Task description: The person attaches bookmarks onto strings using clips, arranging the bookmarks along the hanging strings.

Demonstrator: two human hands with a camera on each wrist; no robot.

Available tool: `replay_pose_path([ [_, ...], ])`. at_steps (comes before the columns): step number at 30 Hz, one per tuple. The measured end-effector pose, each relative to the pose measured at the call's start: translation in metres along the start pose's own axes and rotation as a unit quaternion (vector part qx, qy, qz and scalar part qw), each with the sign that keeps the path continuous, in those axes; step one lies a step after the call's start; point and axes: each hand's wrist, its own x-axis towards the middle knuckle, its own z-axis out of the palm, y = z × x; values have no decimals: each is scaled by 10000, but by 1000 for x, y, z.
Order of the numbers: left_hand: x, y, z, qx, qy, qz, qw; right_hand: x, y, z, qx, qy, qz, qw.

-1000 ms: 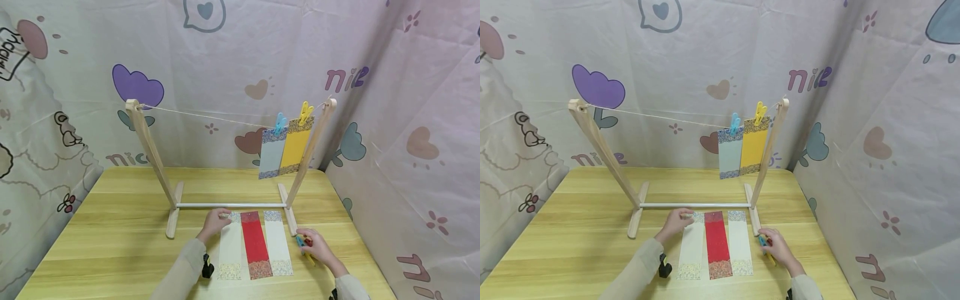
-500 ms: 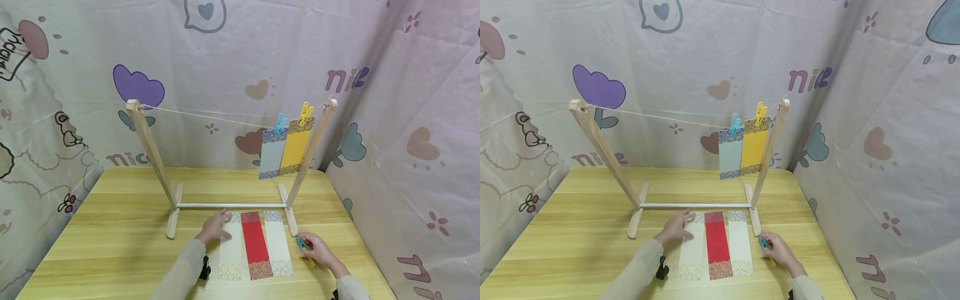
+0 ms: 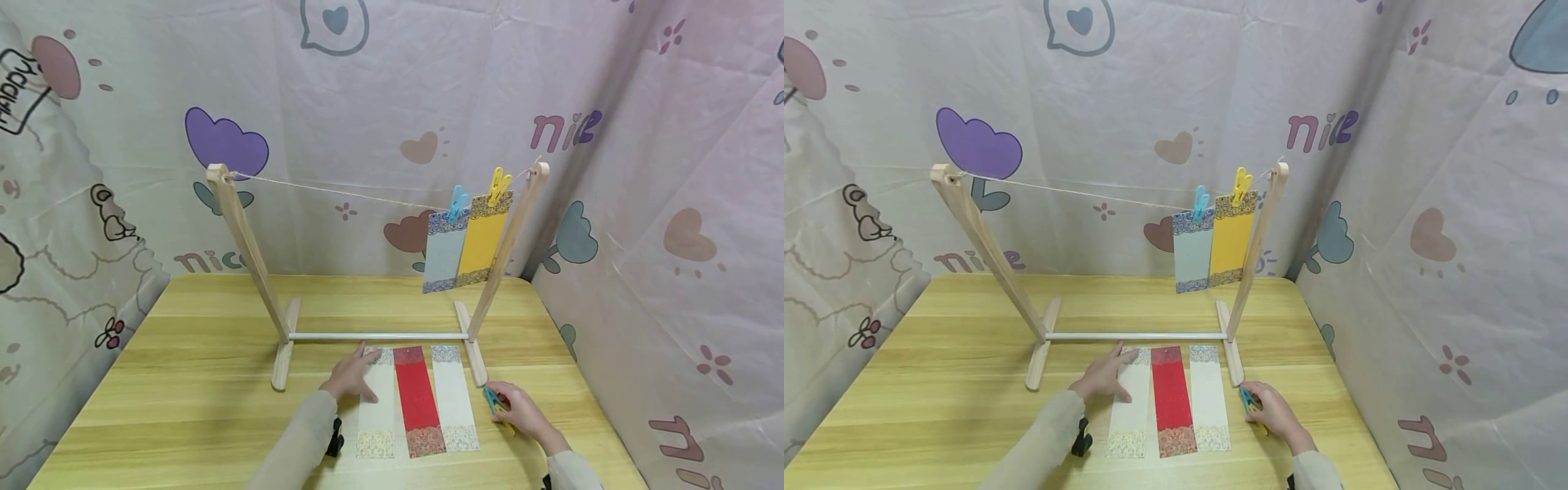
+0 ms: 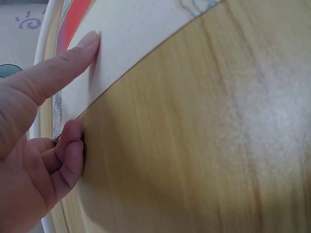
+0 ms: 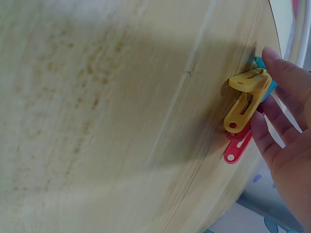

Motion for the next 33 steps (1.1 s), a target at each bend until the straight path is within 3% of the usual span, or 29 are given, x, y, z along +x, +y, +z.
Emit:
replay_pose_path([
  [15, -3, 1, 1, -153, 51, 78, 9998, 0, -1, 3, -161, -101, -75, 9998],
  [33, -3, -2, 8, -475, 666, 113, 9966, -1, -2, 8, -416, -70, -139, 9990],
])
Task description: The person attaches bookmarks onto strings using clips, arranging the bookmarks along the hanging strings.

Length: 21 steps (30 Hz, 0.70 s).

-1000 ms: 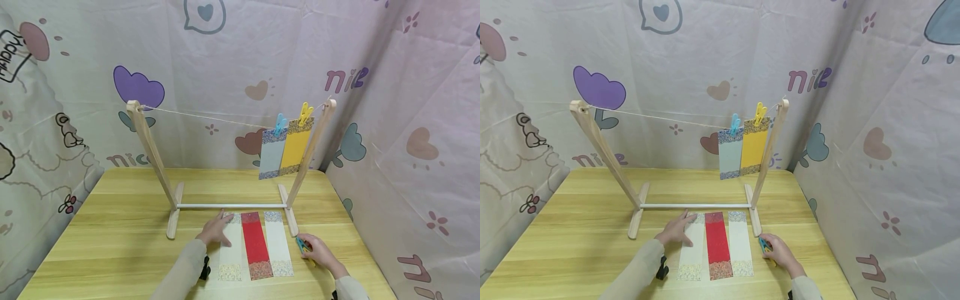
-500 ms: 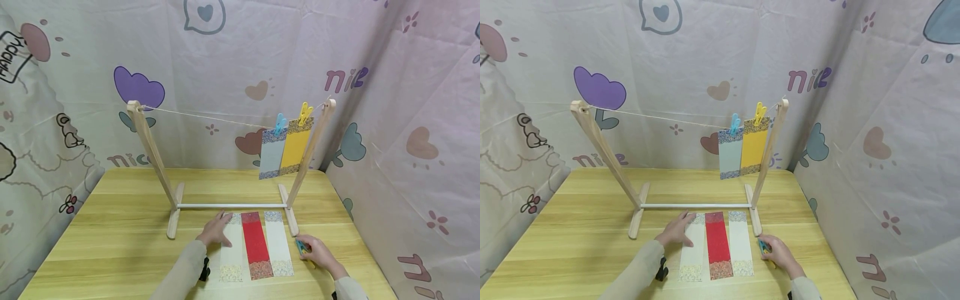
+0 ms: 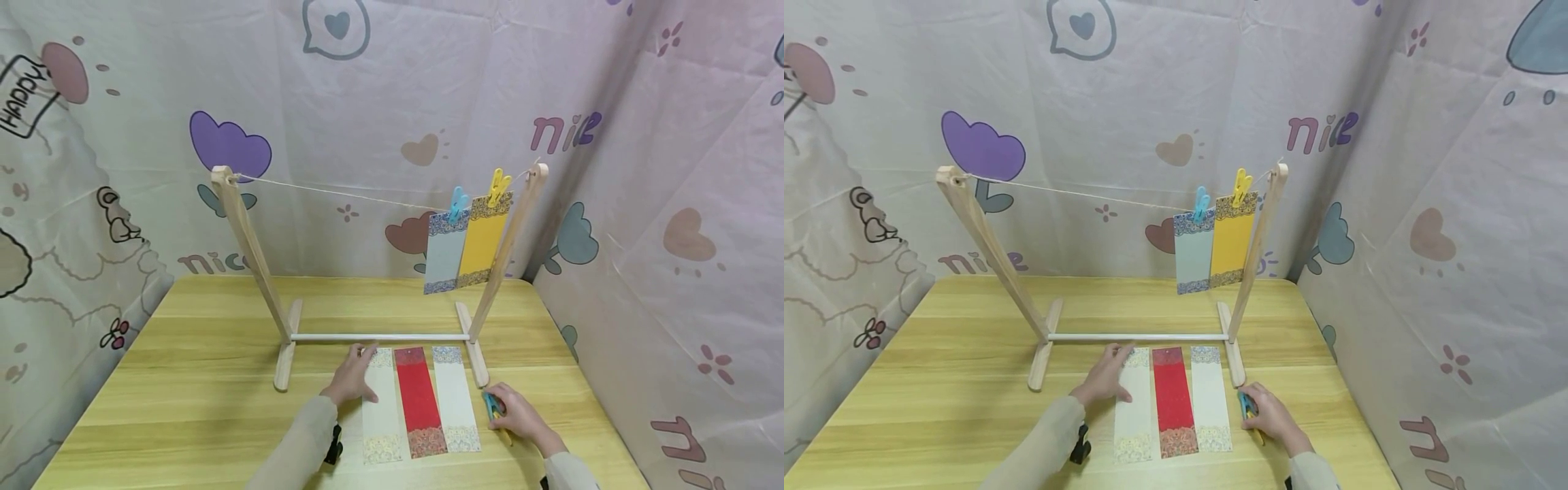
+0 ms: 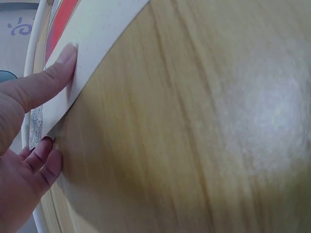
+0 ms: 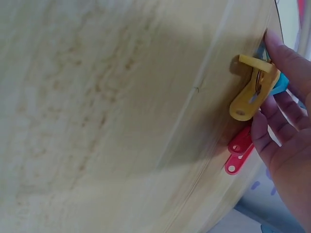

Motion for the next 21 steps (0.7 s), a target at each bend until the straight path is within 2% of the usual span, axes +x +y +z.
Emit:
replay_pose_path([
  [5, 0, 1, 2, -313, 90, 61, 9995, 1, -2, 1, 89, 2, 130, 9999],
  [13, 5, -3, 4, -1319, 130, 23, 9912, 5, -6, 0, 590, 32, 472, 9971],
  [18, 4, -4, 3, -1448, 120, 26, 9894, 4, -6, 1, 991, 76, 570, 9934],
  [21, 2, -5, 2, -1454, 235, 245, 9888, 4, -6, 1, 1190, 87, 498, 9916],
])
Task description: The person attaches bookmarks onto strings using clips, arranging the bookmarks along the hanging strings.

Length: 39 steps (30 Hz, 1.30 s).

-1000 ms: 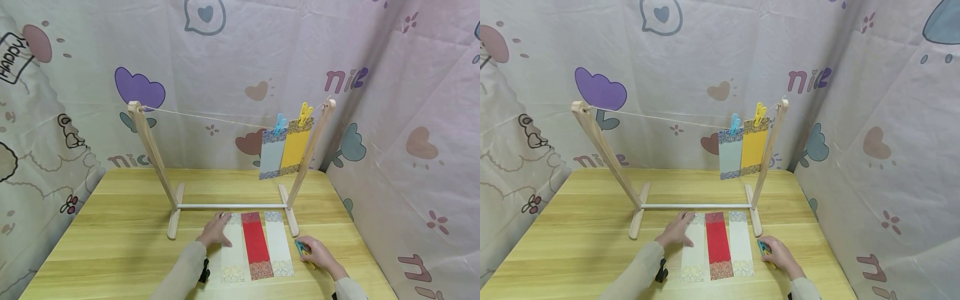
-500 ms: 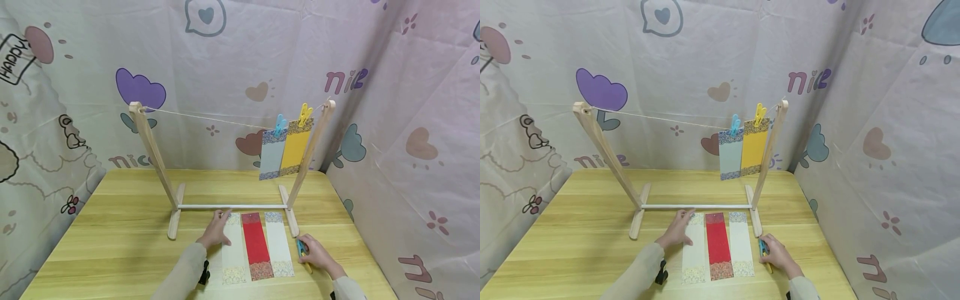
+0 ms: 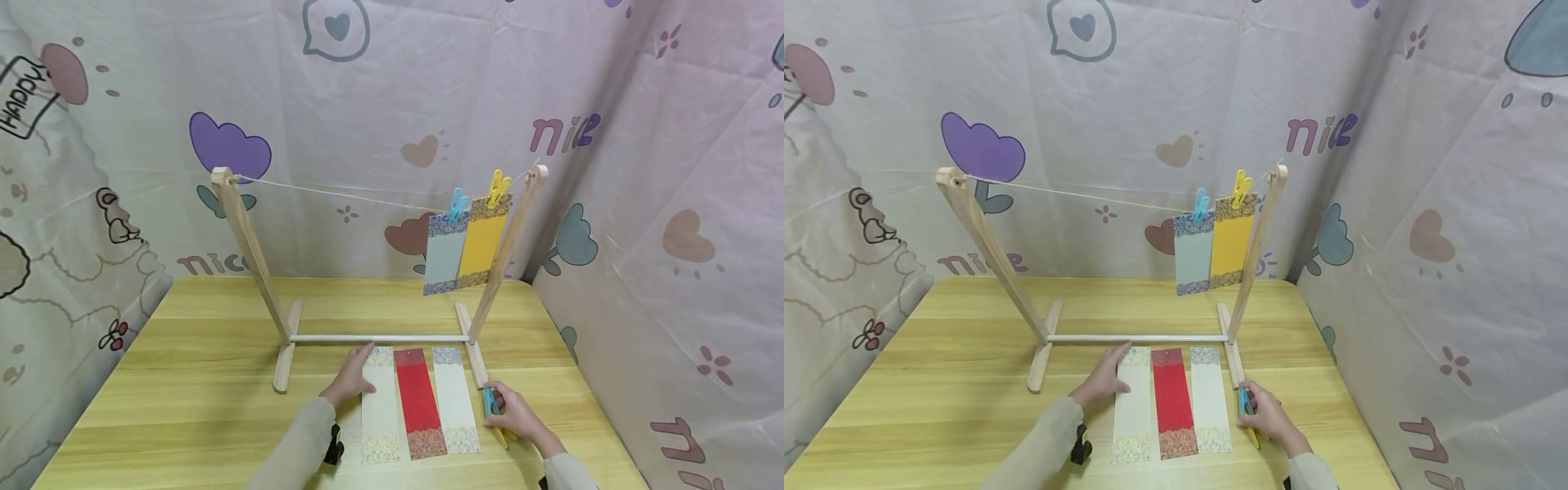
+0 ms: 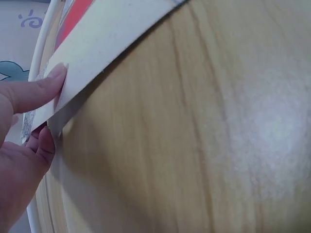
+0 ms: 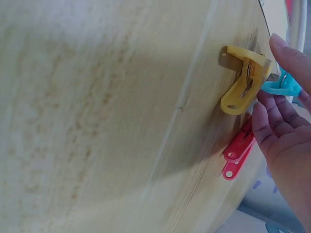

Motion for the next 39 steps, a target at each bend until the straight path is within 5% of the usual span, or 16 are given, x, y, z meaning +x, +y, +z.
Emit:
replay_pose_path([
  [5, 0, -1, -2, 23, 295, 351, 9989, 0, -2, 0, 167, 46, -206, 9996],
  [12, 7, -1, -2, -361, 588, -130, 9975, 0, -6, 3, 279, 441, -453, 9976],
  [22, 5, 2, -7, -1577, 508, -533, 9847, 3, -12, 5, 125, 1034, -29, 9946],
  [33, 7, 0, -13, -1620, 725, -521, 9828, 6, -25, 2, 485, 1860, -552, 9798],
  [39, 6, 4, -17, -1660, 941, -400, 9808, 9, -29, 0, 671, 1944, -510, 9773],
])
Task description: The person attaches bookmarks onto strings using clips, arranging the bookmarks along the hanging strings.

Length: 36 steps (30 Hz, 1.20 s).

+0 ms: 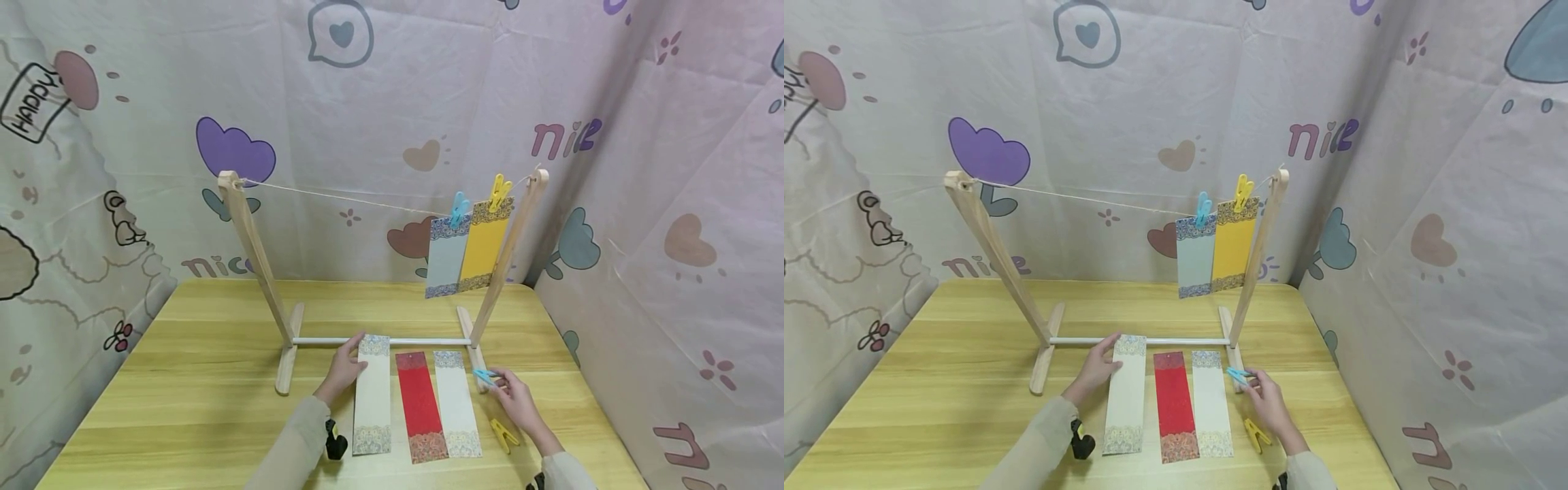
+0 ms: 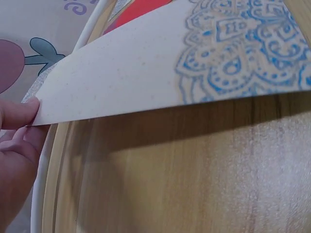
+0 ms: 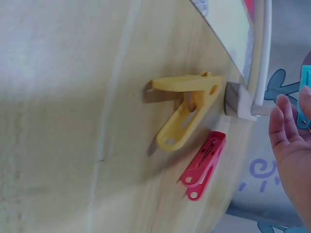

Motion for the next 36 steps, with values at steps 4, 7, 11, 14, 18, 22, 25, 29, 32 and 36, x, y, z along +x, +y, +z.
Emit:
replay_pose_path([
  [4, -1, 3, 0, -10, 105, 9, 9999, 3, 0, 1, -100, 18, -170, 9998],
  [7, -1, 7, 0, -20, 214, 18, 9998, 6, 0, 1, -203, 58, -400, 9990],
  [11, 0, 13, 0, -3, 382, 22, 9993, 11, -2, 2, -244, 47, -634, 9977],
  [14, 0, 15, 0, -16, 442, -13, 9990, 15, -5, 2, -173, 14, -742, 9971],
  [18, 2, 19, 1, -107, 451, -121, 9989, 19, -10, 1, -19, -67, -624, 9980],
  [22, 4, 25, 2, -142, 499, -109, 9986, 23, -17, 0, 120, -160, -351, 9992],
  [25, 6, 29, 2, -136, 566, 13, 9983, 26, -18, 0, 157, -162, -281, 9993],
  [29, 7, 33, 2, -125, 632, 89, 9979, 29, -17, 0, 200, -116, -210, 9995],
  [32, 9, 35, 2, -99, 637, 118, 9979, 30, -20, 1, 241, -83, -155, 9996],
  [36, 11, 39, 2, -83, 647, 227, 9976, 33, -25, 1, 199, 15, -301, 9993],
])
